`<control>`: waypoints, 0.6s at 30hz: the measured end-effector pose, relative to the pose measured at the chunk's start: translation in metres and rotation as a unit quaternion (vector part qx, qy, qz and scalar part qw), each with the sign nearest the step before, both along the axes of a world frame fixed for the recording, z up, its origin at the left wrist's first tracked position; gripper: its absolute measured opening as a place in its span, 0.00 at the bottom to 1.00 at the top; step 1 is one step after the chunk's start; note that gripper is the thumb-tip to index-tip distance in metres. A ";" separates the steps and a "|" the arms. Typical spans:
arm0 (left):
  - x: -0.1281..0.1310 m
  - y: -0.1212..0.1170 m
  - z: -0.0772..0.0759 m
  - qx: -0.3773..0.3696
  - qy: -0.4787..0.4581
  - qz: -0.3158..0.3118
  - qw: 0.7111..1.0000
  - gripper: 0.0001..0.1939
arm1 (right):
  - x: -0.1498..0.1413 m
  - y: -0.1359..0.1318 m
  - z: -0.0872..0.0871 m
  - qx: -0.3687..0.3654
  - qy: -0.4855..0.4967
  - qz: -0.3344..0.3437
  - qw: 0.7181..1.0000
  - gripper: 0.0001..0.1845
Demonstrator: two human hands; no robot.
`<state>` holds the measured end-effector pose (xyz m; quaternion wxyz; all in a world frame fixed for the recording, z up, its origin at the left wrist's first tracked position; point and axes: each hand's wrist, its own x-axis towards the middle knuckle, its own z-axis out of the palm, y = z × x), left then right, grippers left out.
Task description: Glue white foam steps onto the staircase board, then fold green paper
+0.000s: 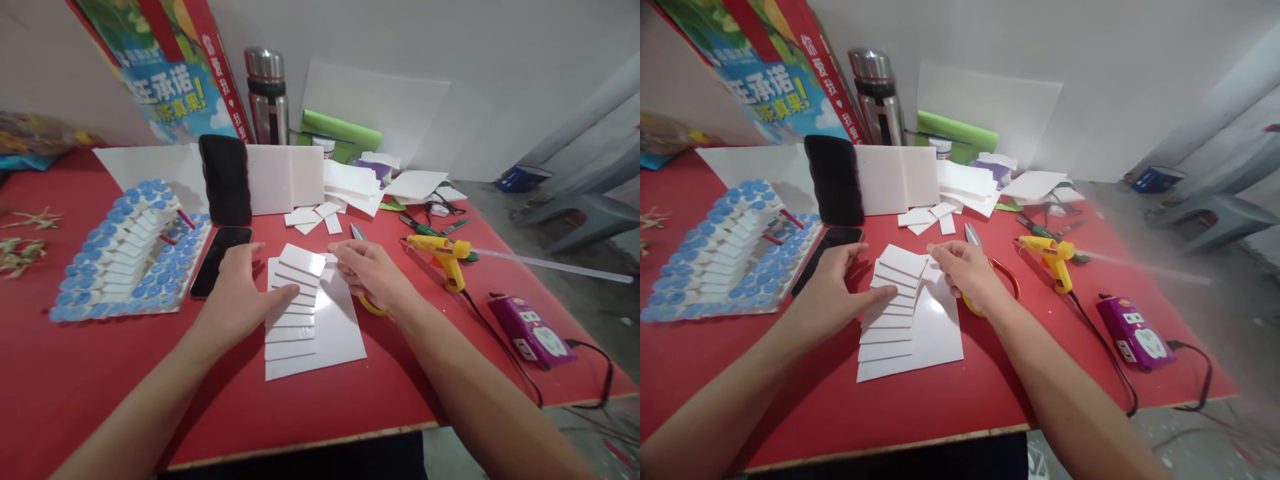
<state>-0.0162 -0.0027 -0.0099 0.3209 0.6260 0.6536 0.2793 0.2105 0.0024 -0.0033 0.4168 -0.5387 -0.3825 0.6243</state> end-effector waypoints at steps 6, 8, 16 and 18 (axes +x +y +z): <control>-0.009 -0.001 0.000 0.004 0.015 -0.004 1.000 0.43 | 0.003 0.000 0.000 0.003 -0.010 0.003 1.000 0.14; -0.019 -0.002 -0.002 0.020 0.024 -0.012 0.999 0.39 | 0.004 0.000 0.001 0.001 -0.012 0.003 1.000 0.14; -0.043 -0.019 0.006 0.117 0.063 0.026 0.991 0.15 | 0.005 0.001 -0.001 0.002 -0.011 -0.003 1.000 0.13; -0.035 -0.023 0.007 0.092 0.068 -0.001 0.993 0.15 | 0.005 0.001 -0.001 -0.002 -0.013 -0.004 1.000 0.12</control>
